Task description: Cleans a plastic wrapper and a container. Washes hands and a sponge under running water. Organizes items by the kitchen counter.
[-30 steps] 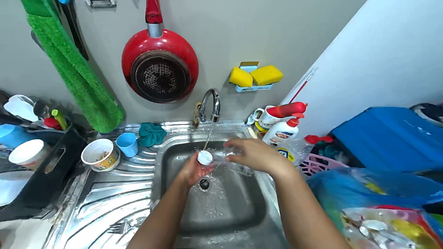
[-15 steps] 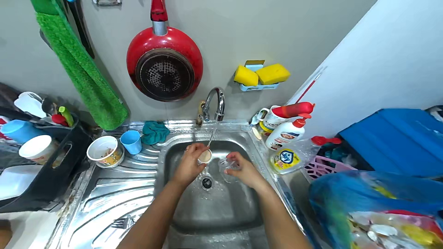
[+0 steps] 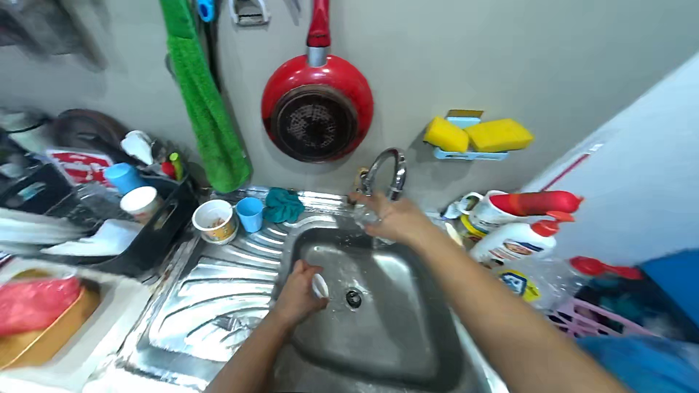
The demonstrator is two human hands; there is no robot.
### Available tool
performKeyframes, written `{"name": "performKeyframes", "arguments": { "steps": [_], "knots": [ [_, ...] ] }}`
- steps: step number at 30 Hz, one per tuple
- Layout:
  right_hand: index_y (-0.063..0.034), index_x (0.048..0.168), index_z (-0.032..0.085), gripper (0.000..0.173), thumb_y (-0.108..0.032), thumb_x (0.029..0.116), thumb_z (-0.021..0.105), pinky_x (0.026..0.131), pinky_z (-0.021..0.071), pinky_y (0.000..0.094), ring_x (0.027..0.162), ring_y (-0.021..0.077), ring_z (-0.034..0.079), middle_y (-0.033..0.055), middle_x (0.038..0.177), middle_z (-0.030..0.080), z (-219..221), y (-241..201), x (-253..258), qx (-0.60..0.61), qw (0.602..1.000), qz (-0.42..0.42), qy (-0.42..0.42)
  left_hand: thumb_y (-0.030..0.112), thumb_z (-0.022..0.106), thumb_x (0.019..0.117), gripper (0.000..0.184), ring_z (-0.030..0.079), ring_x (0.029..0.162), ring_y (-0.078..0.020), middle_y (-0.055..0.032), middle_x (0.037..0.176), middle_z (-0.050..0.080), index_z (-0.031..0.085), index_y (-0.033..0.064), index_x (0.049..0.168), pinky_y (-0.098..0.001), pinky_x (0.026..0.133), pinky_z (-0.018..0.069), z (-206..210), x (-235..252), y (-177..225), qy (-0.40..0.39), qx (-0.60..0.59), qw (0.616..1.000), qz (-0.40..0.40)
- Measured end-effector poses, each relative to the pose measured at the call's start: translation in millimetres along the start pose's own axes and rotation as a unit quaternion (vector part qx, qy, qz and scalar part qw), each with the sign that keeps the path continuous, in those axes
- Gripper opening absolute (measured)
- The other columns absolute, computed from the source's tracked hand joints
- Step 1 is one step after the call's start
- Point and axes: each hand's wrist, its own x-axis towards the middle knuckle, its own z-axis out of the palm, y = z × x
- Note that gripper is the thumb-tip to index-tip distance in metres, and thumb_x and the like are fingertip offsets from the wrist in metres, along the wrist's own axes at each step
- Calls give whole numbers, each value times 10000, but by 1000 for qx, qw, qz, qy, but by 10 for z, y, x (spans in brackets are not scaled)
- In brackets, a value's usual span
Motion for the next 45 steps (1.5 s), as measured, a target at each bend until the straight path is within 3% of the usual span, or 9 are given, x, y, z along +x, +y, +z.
{"name": "performKeyframes", "arguments": {
  "steps": [6,11,13,16,20,25,29,35,45],
  "knots": [
    [-136,1546,449,695,-182,922,753,1101,413,574,1358,403,505,226,1490,506,-286,-95,133,-103,994,-29,-19,164,878,720,706,598,1216,-339,-213,1353,558,561,20,1334,-470,1019,525,-74,-328,37,27,29,998,43],
    [-202,1426,605,685,-333,811,876,955,464,689,1181,487,598,276,1249,648,-574,67,52,-109,991,29,-66,183,866,743,665,596,1216,-334,-216,1369,545,598,45,1336,-468,1026,522,-258,-680,-71,58,40,997,20],
    [-144,1493,535,686,-269,884,825,991,461,650,1191,448,602,277,1293,630,-509,153,-71,19,997,7,-79,165,853,753,650,591,1220,-336,-214,1350,565,620,43,1347,-465,1044,506,-337,-827,-116,84,47,995,27],
    [-125,1424,490,643,-195,833,731,724,599,388,863,207,692,92,1061,688,411,392,-320,322,938,-99,-76,172,812,812,627,557,1272,-351,-190,1356,583,597,76,1394,-505,1083,467,-550,-1005,-137,85,82,993,11],
    [-91,1415,605,515,-199,929,736,1053,466,631,1222,419,622,252,1332,637,1307,221,-579,162,955,-89,-232,173,777,877,524,560,1270,-337,-130,1345,615,615,105,1370,-513,1075,465,-1178,-1189,-252,103,198,974,24],
    [-94,1384,647,491,-305,948,729,975,512,627,1179,462,614,309,1380,558,1297,-250,-539,202,971,-65,-112,180,810,861,515,635,1149,-341,-117,1365,605,650,148,1350,-543,957,546,-2036,-1357,-723,122,264,956,19],
    [-6,1250,616,631,-410,812,822,922,536,574,1109,363,641,226,1199,657,1042,-1338,-266,342,933,-71,81,146,772,882,540,586,1231,-319,-127,1427,541,623,207,1397,-519,995,530,-2600,-1462,-1066,124,221,965,65],
    [-98,1383,502,461,-246,949,547,815,578,439,1042,220,651,108,1265,615,609,-3417,474,593,791,-85,121,339,726,934,566,632,1185,-287,-113,1311,635,564,174,1451,-510,989,540,-3417,-1722,-1500,237,246,939,41],
    [-120,1226,705,405,-69,835,799,989,531,568,1171,378,625,193,1252,633,65,-6295,2156,102,887,-426,145,280,673,950,505,586,1275,-232,-80,1409,590,576,215,1441,-425,1053,509,-3530,-2014,-2039,264,184,945,50]
  ]
}}
